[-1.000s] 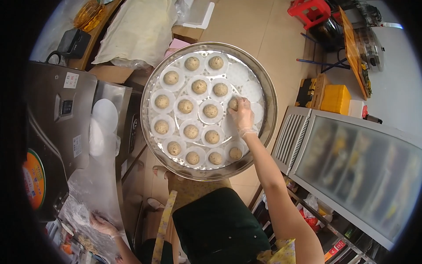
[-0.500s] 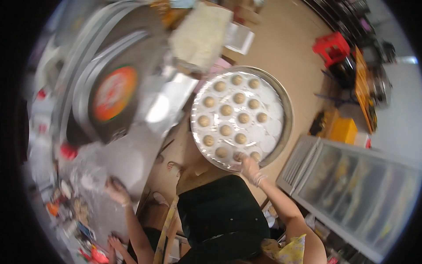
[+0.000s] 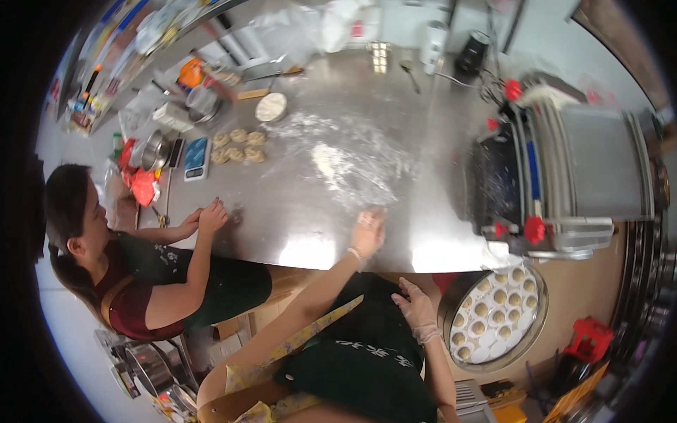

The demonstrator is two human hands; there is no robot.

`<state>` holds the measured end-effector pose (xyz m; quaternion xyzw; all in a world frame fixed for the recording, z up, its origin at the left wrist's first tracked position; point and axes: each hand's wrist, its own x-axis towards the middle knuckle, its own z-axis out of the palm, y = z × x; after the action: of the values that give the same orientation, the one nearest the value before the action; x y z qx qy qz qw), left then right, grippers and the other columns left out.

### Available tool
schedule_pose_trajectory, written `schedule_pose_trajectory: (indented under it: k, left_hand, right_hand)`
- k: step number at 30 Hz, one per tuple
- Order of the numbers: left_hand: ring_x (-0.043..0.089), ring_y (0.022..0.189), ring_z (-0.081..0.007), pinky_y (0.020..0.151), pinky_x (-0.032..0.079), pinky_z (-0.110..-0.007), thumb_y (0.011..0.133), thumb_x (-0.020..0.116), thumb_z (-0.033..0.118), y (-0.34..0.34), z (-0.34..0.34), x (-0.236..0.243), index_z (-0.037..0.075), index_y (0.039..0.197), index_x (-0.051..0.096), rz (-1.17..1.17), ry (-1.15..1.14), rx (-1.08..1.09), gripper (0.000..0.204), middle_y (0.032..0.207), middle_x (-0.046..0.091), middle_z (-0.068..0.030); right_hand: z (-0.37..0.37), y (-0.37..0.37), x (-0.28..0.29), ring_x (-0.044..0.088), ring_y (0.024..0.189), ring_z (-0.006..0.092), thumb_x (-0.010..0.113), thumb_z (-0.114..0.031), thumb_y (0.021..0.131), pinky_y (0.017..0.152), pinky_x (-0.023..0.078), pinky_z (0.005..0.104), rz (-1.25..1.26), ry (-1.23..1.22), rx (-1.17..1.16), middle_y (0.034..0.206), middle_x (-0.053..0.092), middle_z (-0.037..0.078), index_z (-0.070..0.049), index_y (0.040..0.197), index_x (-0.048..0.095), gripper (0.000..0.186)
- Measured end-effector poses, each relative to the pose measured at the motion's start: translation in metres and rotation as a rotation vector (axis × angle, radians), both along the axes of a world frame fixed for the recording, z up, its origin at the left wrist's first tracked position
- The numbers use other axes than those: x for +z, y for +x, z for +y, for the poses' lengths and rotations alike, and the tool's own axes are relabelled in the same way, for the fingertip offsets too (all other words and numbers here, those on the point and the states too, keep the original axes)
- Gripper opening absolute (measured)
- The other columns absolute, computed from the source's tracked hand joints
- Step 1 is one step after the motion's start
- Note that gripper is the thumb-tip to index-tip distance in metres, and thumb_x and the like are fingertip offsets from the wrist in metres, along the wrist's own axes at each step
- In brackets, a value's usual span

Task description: Manually shaping and rolling dough into round buns on a prep table.

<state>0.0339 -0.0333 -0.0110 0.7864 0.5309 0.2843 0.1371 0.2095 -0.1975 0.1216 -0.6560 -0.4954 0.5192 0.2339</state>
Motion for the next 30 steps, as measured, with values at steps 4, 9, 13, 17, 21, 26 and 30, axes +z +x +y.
schedule_pose_trajectory:
  k: [4,9,13,17,21,26,30]
  left_hand:
    - [0.055,0.112,-0.0403,0.099,0.044,-0.046,0.082,0.072,0.020,-0.033,0.030,0.017,0.009,0.133,0.055,-0.331,-0.199,-0.106,0.055,0.127,0.056,-0.0166]
    - [0.048,0.122,-0.0380,0.102,0.041,-0.046,0.085,0.074,0.023,-0.183,0.125,0.056,-0.005,0.135,0.046,-0.264,0.088,0.614,0.065,0.131,0.051,-0.0261]
    - [0.054,0.112,-0.0377,0.092,0.048,-0.042,0.064,0.085,0.009,-0.285,0.188,0.057,-0.011,0.128,0.049,-0.374,0.017,0.887,0.077,0.118,0.056,-0.0240]
    - [0.055,0.108,-0.0383,0.093,0.046,-0.042,0.062,0.085,0.009,-0.314,0.204,0.045,-0.006,0.119,0.057,-0.347,-0.130,0.810,0.065,0.117,0.056,-0.0231]
    - [0.061,0.091,-0.0327,0.080,0.050,-0.039,0.065,0.082,0.009,-0.316,0.193,0.033,-0.002,0.102,0.065,-0.650,-0.195,0.879,0.043,0.105,0.060,-0.0189]
    - [0.067,0.091,-0.0249,0.079,0.053,-0.035,0.075,0.073,0.007,-0.148,0.094,0.095,0.005,0.106,0.065,-0.597,-0.604,0.173,0.032,0.097,0.067,-0.0144]
    - [0.064,0.105,-0.0291,0.087,0.052,-0.037,0.080,0.067,0.004,-0.072,0.033,0.083,0.003,0.123,0.058,-0.492,-0.508,-0.095,0.044,0.117,0.060,-0.0184]
  right_hand:
    - [0.034,-0.029,-0.002,0.068,0.104,0.0241,0.070,-0.013,0.088,0.089,0.054,0.0336,-0.051,-0.009,0.030,0.116,0.069,0.020,0.002,0.133,0.055,0.050]
    - [0.048,-0.048,-0.011,0.071,0.097,0.0282,0.071,-0.014,0.086,0.084,0.057,0.0343,-0.070,0.021,0.009,0.109,0.070,0.022,0.005,0.130,0.056,0.050]
    - [0.067,-0.058,-0.007,0.069,0.100,0.0255,0.070,-0.014,0.088,0.084,0.056,0.0335,-0.094,-0.074,0.037,0.112,0.069,0.021,0.003,0.130,0.056,0.048]
    - [0.096,-0.067,0.001,0.068,0.099,0.0221,0.068,-0.015,0.090,0.083,0.056,0.0324,-0.118,-0.027,0.102,0.111,0.070,0.019,0.001,0.131,0.056,0.046]
    - [0.130,-0.069,-0.013,0.068,0.099,0.0261,0.070,-0.016,0.088,0.086,0.054,0.0343,-0.112,0.026,0.117,0.110,0.069,0.018,0.001,0.131,0.056,0.048]
    - [0.185,-0.104,0.013,0.064,0.104,0.0300,0.080,-0.012,0.078,0.090,0.053,0.0368,-0.323,0.429,0.209,0.127,0.059,0.018,-0.005,0.141,0.047,0.072]
    - [0.190,-0.085,0.015,0.063,0.110,0.0327,0.081,-0.010,0.073,0.087,0.054,0.0378,-0.426,0.329,0.411,0.135,0.053,0.018,-0.004,0.138,0.048,0.073]
